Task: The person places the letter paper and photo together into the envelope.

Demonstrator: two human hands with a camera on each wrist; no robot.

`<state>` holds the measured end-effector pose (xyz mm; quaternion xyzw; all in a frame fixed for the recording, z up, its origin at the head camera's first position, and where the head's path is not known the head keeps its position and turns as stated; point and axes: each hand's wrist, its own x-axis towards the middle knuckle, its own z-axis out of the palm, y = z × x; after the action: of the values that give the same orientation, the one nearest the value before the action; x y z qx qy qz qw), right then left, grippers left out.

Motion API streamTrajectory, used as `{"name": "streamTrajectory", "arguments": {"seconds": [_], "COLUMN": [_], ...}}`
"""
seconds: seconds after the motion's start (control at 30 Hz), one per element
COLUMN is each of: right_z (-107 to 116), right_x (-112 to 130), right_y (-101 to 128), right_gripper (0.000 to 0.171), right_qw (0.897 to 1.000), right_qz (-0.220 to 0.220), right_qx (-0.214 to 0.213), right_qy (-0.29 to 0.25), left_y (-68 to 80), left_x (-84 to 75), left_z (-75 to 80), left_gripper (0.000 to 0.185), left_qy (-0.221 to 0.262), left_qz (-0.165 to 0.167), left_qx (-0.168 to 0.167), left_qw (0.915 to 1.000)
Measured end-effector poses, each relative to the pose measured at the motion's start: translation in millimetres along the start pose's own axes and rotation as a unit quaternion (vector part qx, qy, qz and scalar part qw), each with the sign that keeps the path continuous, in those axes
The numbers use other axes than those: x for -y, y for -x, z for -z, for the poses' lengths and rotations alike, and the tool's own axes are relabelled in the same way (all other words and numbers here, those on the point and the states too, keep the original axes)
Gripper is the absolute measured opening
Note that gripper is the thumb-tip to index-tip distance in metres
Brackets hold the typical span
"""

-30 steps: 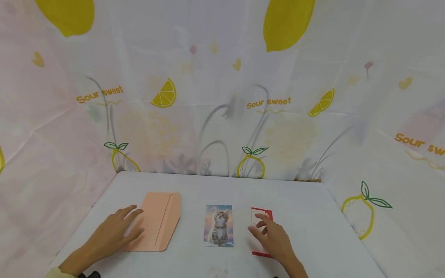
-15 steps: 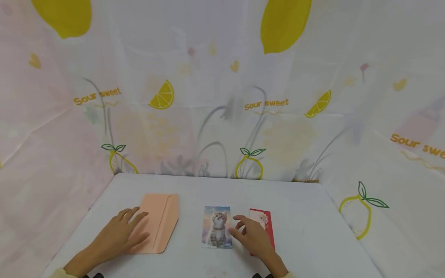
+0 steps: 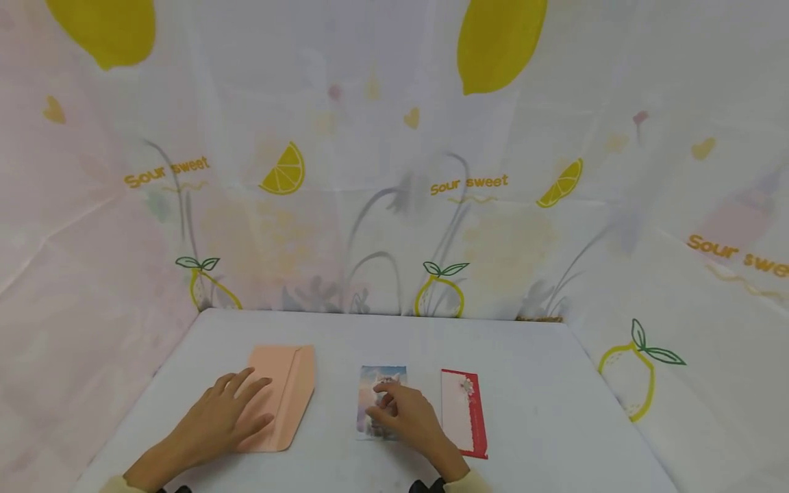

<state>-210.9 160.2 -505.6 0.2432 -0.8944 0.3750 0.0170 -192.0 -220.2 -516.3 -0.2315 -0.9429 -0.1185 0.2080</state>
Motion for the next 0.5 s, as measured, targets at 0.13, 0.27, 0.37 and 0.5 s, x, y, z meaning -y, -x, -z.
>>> {"name": "streamTrajectory", "arguments": {"seconds": [0.13, 0.27, 0.37, 0.5], "right_z": [-14, -29, -41, -56], "right_x": [8, 14, 22, 34], "right_y": [-6, -10, -18, -31], "right_gripper": [0.044, 0.042, 0.04, 0.041], "right_qw": [1.0, 1.0, 0.999, 0.998], "right_qz": [0.0, 0.0, 0.015, 0.027], "right_qx": [0.011, 0.023, 0.034, 0.052], "right_qy": [-0.008, -0.01, -0.005, -0.004], "left_y": [-1.5, -2.1, -0.1, 3.5], "left_x": [-2.0, -4.8, -5.0, -3.3], "left_z": [-2.2, -4.9, -4.4, -0.6], "left_gripper": [0.062, 0.063, 0.063, 0.063], "left_qy": [0.004, 0.01, 0.005, -0.007], "left_qz": [0.012, 0.018, 0.017, 0.026], "left_qx": [0.022, 0.048, 0.047, 0.041], "left_qw": [0.9997, 0.9986, 0.9987, 0.9988]}}
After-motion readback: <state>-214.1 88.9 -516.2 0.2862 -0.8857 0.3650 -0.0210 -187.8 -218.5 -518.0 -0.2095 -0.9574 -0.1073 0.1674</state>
